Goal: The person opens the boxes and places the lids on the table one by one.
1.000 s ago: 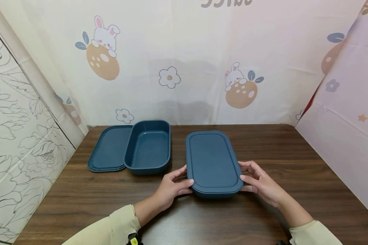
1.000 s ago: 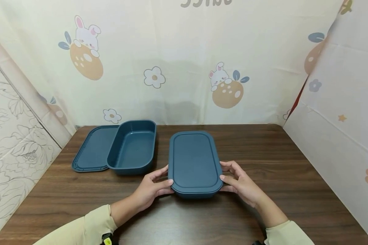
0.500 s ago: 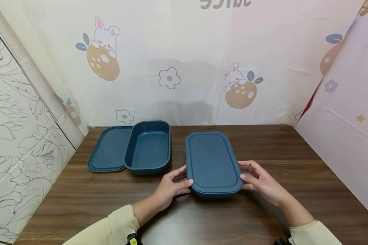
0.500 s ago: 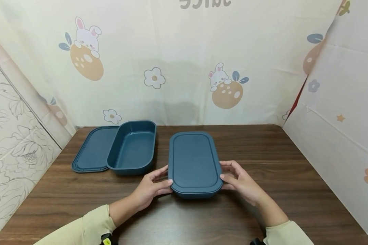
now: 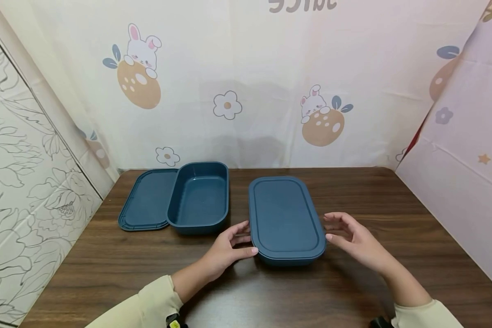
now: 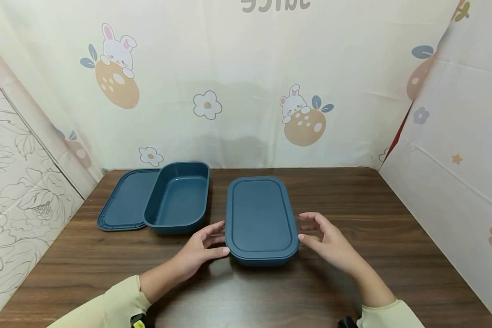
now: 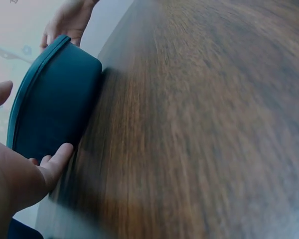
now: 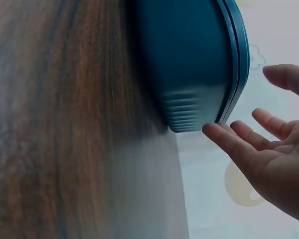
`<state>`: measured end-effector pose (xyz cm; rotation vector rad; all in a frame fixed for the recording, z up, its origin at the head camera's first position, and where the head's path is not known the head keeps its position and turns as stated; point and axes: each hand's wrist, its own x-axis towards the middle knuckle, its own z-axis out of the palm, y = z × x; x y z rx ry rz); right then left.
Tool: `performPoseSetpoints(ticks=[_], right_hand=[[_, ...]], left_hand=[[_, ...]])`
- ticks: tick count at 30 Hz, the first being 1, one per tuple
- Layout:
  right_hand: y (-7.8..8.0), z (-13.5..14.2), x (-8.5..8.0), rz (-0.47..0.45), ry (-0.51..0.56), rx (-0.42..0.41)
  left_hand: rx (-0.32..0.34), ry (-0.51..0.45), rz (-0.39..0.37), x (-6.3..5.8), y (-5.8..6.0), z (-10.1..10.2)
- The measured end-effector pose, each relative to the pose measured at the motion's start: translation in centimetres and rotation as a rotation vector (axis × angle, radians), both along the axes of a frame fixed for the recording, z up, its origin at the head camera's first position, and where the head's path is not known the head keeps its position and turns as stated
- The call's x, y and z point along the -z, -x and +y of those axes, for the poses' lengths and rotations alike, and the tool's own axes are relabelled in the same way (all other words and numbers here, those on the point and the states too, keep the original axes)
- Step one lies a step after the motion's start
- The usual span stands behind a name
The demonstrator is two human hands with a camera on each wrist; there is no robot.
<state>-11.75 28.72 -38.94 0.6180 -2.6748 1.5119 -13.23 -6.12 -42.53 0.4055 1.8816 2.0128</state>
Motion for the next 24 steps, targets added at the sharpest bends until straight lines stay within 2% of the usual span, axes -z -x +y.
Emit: performPoseSetpoints(ticks=[8, 13, 17, 24], right_hand=[[-0.6, -0.4, -0.3, 0.183, -0.116, 0.040], [-0.8, -0.5, -0.5, 0.313, -0.153, 0.054], [-1.1, -0.5, -0.5, 0.388, -0.201, 0.066], [-1.4, -0.5, -1.1, 0.510, -0.308, 0.079]], left_hand=[[-0.053, 0.203, 0.146, -0.4, -0.5, -0.5], [-0.044, 0.268, 0.299, -0.8, -0.6, -1.0], [-0.029, 0.342, 0.390, -1.4, -0.5, -1.7], [-0.016, 0.496, 0.580, -2.7, 0.2, -2.8]])
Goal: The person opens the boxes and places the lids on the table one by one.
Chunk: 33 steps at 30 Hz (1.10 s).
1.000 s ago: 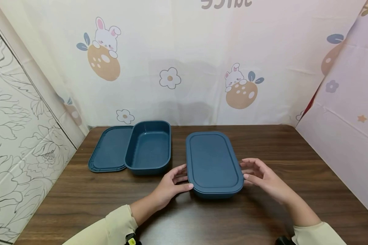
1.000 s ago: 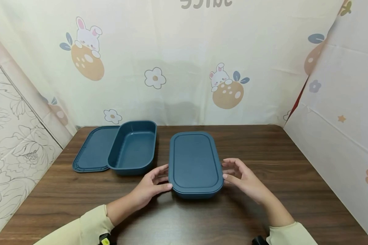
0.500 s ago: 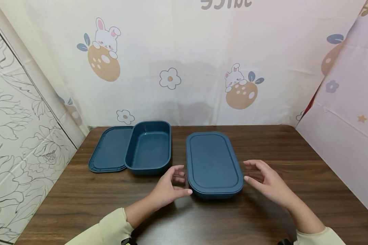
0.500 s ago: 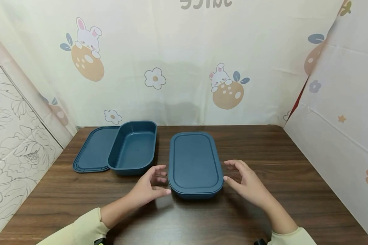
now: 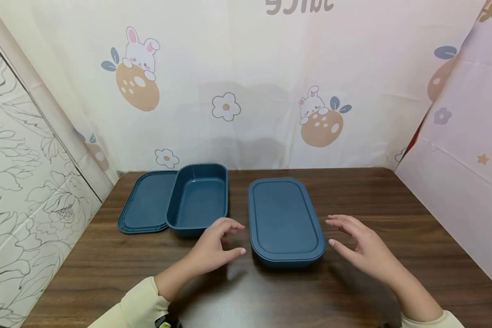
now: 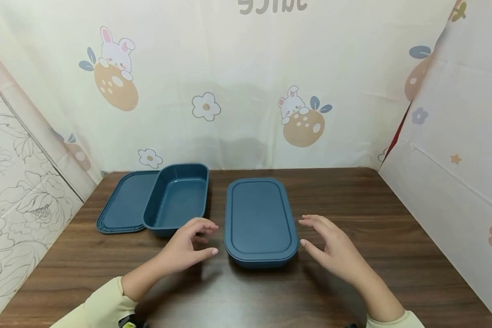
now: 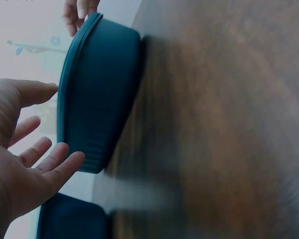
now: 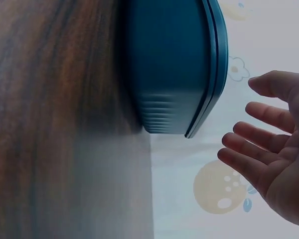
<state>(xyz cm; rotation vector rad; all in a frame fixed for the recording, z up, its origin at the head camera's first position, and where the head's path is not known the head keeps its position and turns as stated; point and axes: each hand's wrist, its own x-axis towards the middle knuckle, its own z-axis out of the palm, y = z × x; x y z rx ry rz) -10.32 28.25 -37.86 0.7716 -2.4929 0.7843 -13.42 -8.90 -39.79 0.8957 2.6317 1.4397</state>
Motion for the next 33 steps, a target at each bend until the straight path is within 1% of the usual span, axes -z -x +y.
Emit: performPoseSetpoints(ticks=[4, 10, 14, 16, 19, 23, 25, 27, 30, 33], right_hand=[[0.0, -0.1, -0.4, 0.035, -0.052, -0.004], [-0.2, -0.8, -1.1, 0.090, -0.114, -0.076], [-0.2, -1.4, -1.5, 0.109, -0.130, -0.115], [-0.3, -1.8, -1.6, 0.117, -0.139, -0.136], [-0.4, -2.3, -1.7, 0.125, -0.162, -0.163], [-0.6, -3.0, -1.8, 0.112, -0.217, -0.173], [-0.8, -3.4, -1.8, 0.085, -0.250, -0.168], [-0.9, -3.8, -1.8, 0.046, -0.283, -0.163], [-0.8, -4.4, -1.8, 0.002, -0.335, -0.167], [-0.7, -4.8, -1.6, -0.013, -0.366, -0.181]], left_hand=[[0.045, 0.101, 0.113, -0.6, 0.4, -0.3], [0.135, 0.311, 0.296, -2.0, 0.6, -0.3], [0.215, 0.403, 0.412, -2.8, 0.6, 0.0], [0.246, 0.424, 0.471, -3.1, 0.6, 0.2], [0.275, 0.432, 0.565, -3.4, 0.5, 0.7], [0.303, 0.404, 0.690, -3.4, 0.4, 1.5], [0.321, 0.399, 0.730, -3.3, 0.4, 1.9], [0.342, 0.405, 0.748, -3.3, 0.4, 2.2], [0.370, 0.435, 0.750, -3.2, 0.3, 2.6], [0.388, 0.469, 0.733, -3.1, 0.2, 2.8]])
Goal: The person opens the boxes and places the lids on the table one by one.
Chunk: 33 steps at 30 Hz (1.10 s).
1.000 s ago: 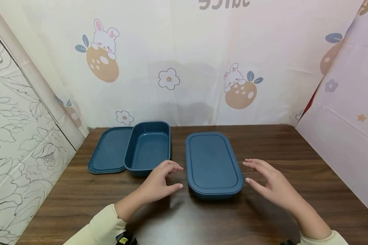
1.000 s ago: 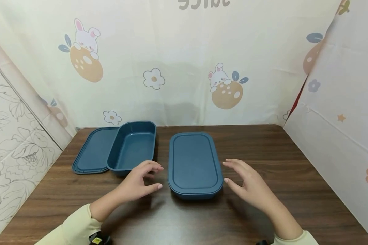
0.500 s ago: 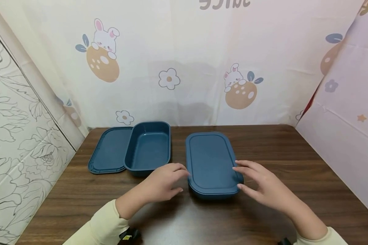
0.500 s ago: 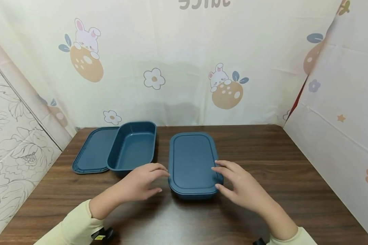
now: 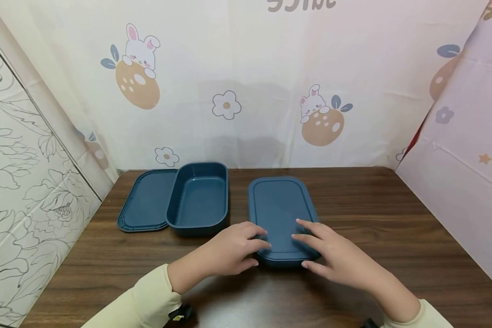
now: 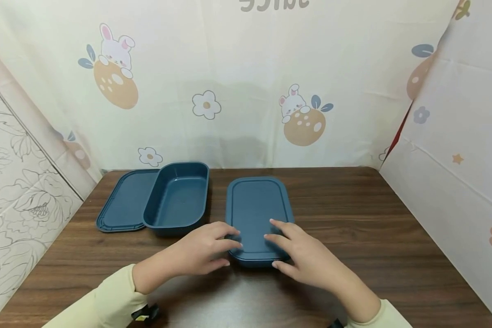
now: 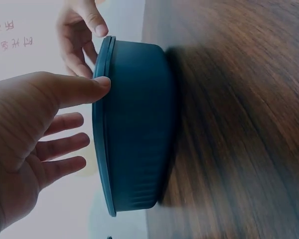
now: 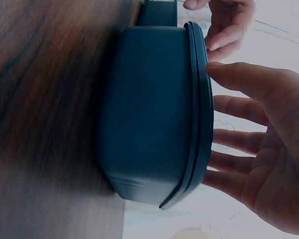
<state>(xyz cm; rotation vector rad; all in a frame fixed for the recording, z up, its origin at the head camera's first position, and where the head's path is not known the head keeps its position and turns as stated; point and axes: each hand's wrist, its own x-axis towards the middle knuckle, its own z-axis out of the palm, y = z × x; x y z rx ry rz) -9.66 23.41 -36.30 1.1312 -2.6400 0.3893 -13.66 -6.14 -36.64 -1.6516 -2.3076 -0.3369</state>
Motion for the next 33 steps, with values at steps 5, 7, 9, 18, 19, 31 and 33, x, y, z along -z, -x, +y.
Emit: performPoseSetpoints(ticks=[5, 7, 9, 18, 19, 31, 33], right_hand=[[0.2, -0.8, 0.4, -0.020, -0.029, -0.012], [0.2, -1.1, 0.4, -0.015, -0.043, -0.024], [0.2, -1.5, 0.3, 0.012, -0.055, -0.042], [0.3, -2.6, 0.4, 0.169, -0.092, -0.105], [0.3, -2.6, 0.4, 0.184, -0.095, -0.107], [-0.1, -3.0, 0.3, 0.259, -0.115, -0.096], [-0.1, -3.0, 0.2, 0.261, -0.115, -0.094]], left_hand=[[-0.015, 0.071, -0.024, -0.1, 0.1, 0.2], [-0.016, 0.086, -0.020, 0.0, 0.2, 0.3], [-0.010, 0.090, -0.010, 0.0, 0.2, 0.4], [0.024, 0.039, 0.056, 0.6, 0.5, 0.7], [0.027, 0.031, 0.065, 0.7, 0.5, 0.7], [0.050, 0.037, 0.111, 0.4, 0.6, 0.9], [0.040, 0.046, 0.102, 0.3, 0.6, 0.9]])
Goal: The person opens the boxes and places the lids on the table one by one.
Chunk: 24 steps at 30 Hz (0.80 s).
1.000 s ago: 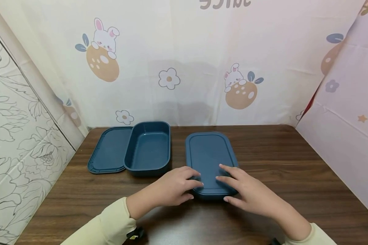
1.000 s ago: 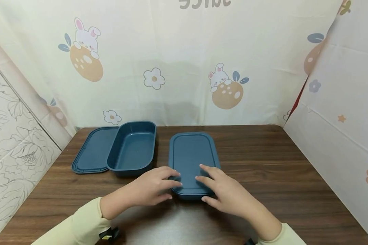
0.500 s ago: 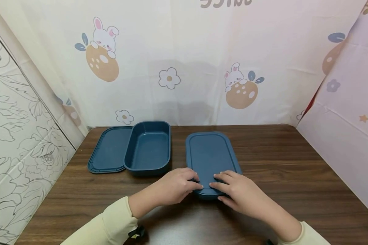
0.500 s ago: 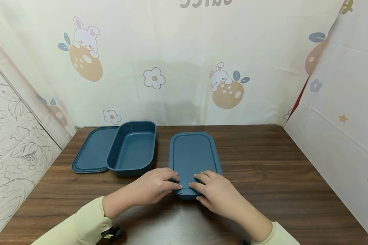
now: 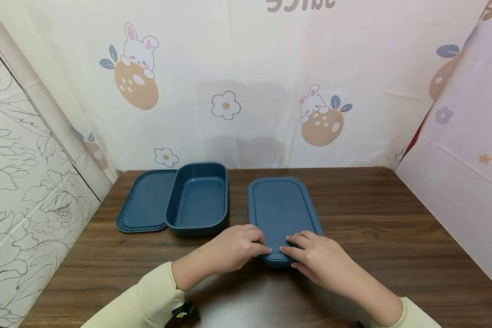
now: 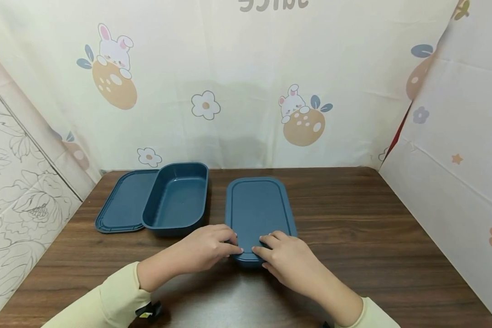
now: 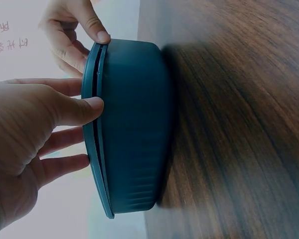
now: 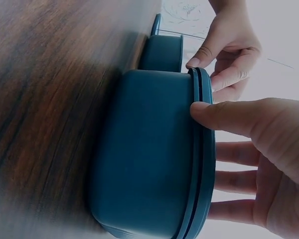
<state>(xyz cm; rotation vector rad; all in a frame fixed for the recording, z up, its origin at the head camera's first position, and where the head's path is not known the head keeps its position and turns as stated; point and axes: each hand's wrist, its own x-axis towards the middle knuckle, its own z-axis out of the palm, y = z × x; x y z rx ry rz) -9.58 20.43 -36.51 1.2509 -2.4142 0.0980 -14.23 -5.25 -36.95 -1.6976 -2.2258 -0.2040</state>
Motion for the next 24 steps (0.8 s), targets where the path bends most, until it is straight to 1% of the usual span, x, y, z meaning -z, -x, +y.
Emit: performPoseSetpoints(ticks=[2, 5, 13, 15, 20, 22, 24], right_hand=[[0.0, 0.0, -0.1, 0.002, 0.002, 0.003], [-0.1, -0.1, -0.4, 0.018, 0.007, 0.021], [-0.6, -0.5, -0.9, 0.029, -0.042, 0.100], [-0.7, -0.5, -1.0, 0.035, -0.041, 0.100], [-0.7, -0.3, -1.3, 0.055, -0.008, 0.077], [-0.7, -0.2, -1.5, 0.056, 0.010, 0.069], [-0.8, -0.1, -1.7, 0.059, 0.028, 0.060]], left_hand=[[-0.008, -0.004, -0.009, -0.1, -0.1, -0.1], [-0.012, -0.023, -0.001, -0.3, -0.1, -0.1], [0.018, -0.092, 0.038, -0.6, -0.1, -0.1], [0.024, -0.109, 0.044, -0.6, -0.1, -0.1], [0.053, -0.184, 0.021, -0.5, 0.1, 0.0], [0.069, -0.218, 0.029, -0.4, 0.1, 0.1], [0.082, -0.245, 0.059, -0.5, 0.2, 0.1]])
